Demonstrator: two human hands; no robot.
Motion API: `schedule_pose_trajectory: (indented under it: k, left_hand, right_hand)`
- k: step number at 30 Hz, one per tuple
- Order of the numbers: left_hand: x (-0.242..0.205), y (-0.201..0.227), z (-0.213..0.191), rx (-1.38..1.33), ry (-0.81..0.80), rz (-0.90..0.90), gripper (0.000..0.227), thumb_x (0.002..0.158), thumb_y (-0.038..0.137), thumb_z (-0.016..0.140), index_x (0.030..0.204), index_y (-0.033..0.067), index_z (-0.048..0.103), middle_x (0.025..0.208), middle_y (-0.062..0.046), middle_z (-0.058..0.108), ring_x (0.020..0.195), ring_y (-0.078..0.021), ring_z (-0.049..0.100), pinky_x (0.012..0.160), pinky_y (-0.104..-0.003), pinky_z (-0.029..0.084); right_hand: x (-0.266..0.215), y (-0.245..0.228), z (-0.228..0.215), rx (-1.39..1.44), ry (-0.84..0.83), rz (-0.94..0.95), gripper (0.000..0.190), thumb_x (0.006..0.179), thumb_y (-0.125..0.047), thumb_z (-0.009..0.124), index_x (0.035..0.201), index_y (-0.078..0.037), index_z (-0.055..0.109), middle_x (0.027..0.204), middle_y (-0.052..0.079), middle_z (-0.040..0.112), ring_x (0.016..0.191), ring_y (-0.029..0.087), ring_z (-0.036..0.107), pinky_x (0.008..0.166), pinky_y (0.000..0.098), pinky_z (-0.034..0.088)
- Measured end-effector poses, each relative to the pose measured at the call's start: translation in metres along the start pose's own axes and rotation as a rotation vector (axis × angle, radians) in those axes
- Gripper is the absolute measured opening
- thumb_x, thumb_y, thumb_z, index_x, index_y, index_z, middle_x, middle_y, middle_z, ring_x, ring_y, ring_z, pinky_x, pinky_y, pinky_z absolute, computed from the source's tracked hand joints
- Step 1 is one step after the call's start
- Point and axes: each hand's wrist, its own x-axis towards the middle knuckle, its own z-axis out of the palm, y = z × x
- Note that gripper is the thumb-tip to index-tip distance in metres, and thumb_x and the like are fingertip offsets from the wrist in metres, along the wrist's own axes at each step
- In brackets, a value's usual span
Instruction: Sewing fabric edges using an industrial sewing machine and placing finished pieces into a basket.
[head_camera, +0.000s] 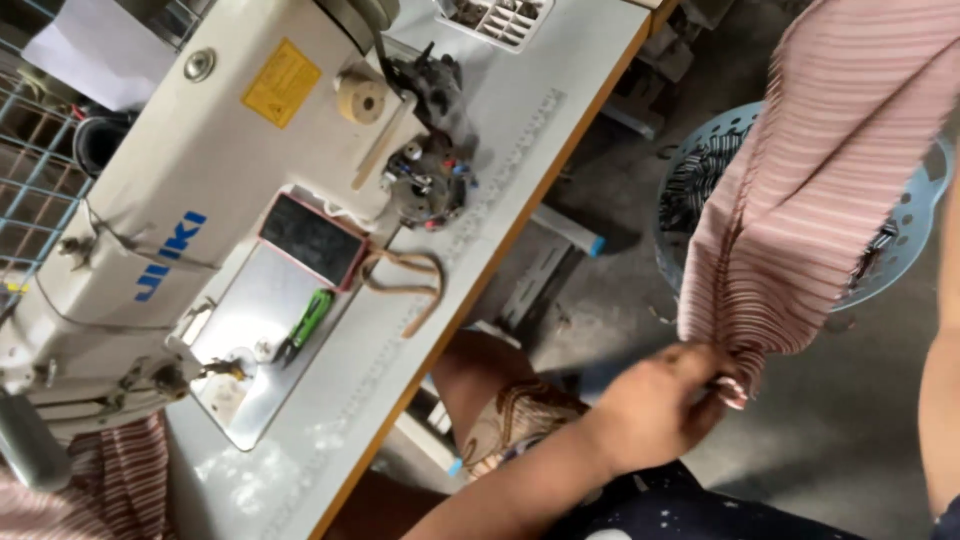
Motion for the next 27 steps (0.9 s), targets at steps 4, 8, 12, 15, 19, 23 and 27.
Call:
schedule_pose_trajectory:
  k: [4, 8, 12, 15, 19, 23, 27]
  left_hand:
    - [0.000, -0.053, 0.062, -0.098, -0.145, -0.024, 0.021, 0.098, 0.006, 0.051, 0.115, 0.0180, 0.056, 0.118, -0.008, 0.062, 0.112, -0.0251, 0.063, 0.104, -0.034, 0.049]
    - [-0.007, -0.076, 0.091, -0.001, -0.254, -0.149, 0.024, 0.091, 0.015, 0.055, 0.115, 0.0125, 0.058, 0.118, -0.012, 0.065, 0.112, -0.0303, 0.064, 0.100, -0.038, 0.050]
    - [-0.011, -0.083, 0.106, 0.063, -0.465, -0.141, 0.039, 0.087, 0.029, 0.058, 0.123, 0.0131, 0.057, 0.118, -0.021, 0.065, 0.109, -0.0354, 0.064, 0.098, -0.041, 0.046]
    - [-0.014, -0.079, 0.110, 0.033, -0.554, -0.133, 0.025, 0.082, 0.029, 0.059, 0.097, 0.0088, 0.060, 0.096, -0.018, 0.067, 0.087, -0.0348, 0.065, 0.080, -0.043, 0.048]
    - [-0.016, -0.075, 0.094, 0.060, -0.630, -0.234, 0.042, 0.082, 0.038, 0.056, 0.117, 0.0140, 0.056, 0.123, -0.014, 0.061, 0.110, -0.0317, 0.062, 0.092, -0.039, 0.047]
    - [-0.029, -0.062, 0.054, 0.106, -0.584, -0.290, 0.055, 0.080, 0.041, 0.055, 0.129, 0.0152, 0.055, 0.140, -0.013, 0.051, 0.123, -0.0286, 0.057, 0.105, -0.035, 0.040]
    - [-0.048, -0.024, -0.014, 0.147, -0.388, -0.287, 0.047, 0.086, 0.039, 0.054, 0.118, 0.0051, 0.058, 0.122, -0.015, 0.059, 0.109, -0.0310, 0.061, 0.096, -0.037, 0.045]
  right_hand:
    - [-0.282, 0.060, 0.025, -0.207, 0.056, -0.116, 0.059, 0.110, -0.037, 0.051, 0.151, -0.008, 0.021, 0.155, 0.018, 0.029, 0.140, 0.036, 0.029, 0.110, 0.0451, 0.023]
    - [-0.397, 0.228, 0.020, -0.307, -0.013, 0.088, 0.082, 0.096, -0.059, 0.035, 0.154, -0.002, 0.021, 0.157, 0.026, 0.015, 0.145, 0.038, 0.003, 0.115, 0.0504, 0.002]
    - [-0.495, 0.220, 0.016, 0.817, -1.182, 0.486, 0.096, 0.092, -0.074, 0.039, 0.149, 0.003, 0.028, 0.150, 0.034, 0.027, 0.140, 0.046, 0.022, 0.111, 0.0564, 0.012]
    - [-0.469, 0.208, 0.013, 0.990, -1.250, 0.686, 0.087, 0.097, -0.073, 0.041, 0.131, 0.008, 0.047, 0.116, 0.028, 0.052, 0.104, 0.036, 0.049, 0.086, 0.0454, 0.036]
    - [-0.392, 0.218, -0.004, 0.573, -1.049, 0.437, 0.032, 0.097, -0.027, 0.050, 0.071, -0.010, 0.046, 0.055, 0.002, 0.043, 0.046, 0.014, 0.040, 0.048, 0.0281, 0.031]
    - [-0.427, 0.169, -0.050, -0.499, -0.549, 0.084, 0.061, 0.075, -0.025, 0.075, 0.131, -0.006, 0.062, 0.130, 0.013, 0.065, 0.118, 0.029, 0.059, 0.106, 0.0368, 0.037]
    - [-0.439, 0.229, -0.100, -0.792, -0.742, 0.468, 0.011, 0.083, -0.016, 0.064, 0.084, -0.005, 0.064, 0.067, 0.012, 0.064, 0.056, 0.021, 0.056, 0.051, 0.0312, 0.044]
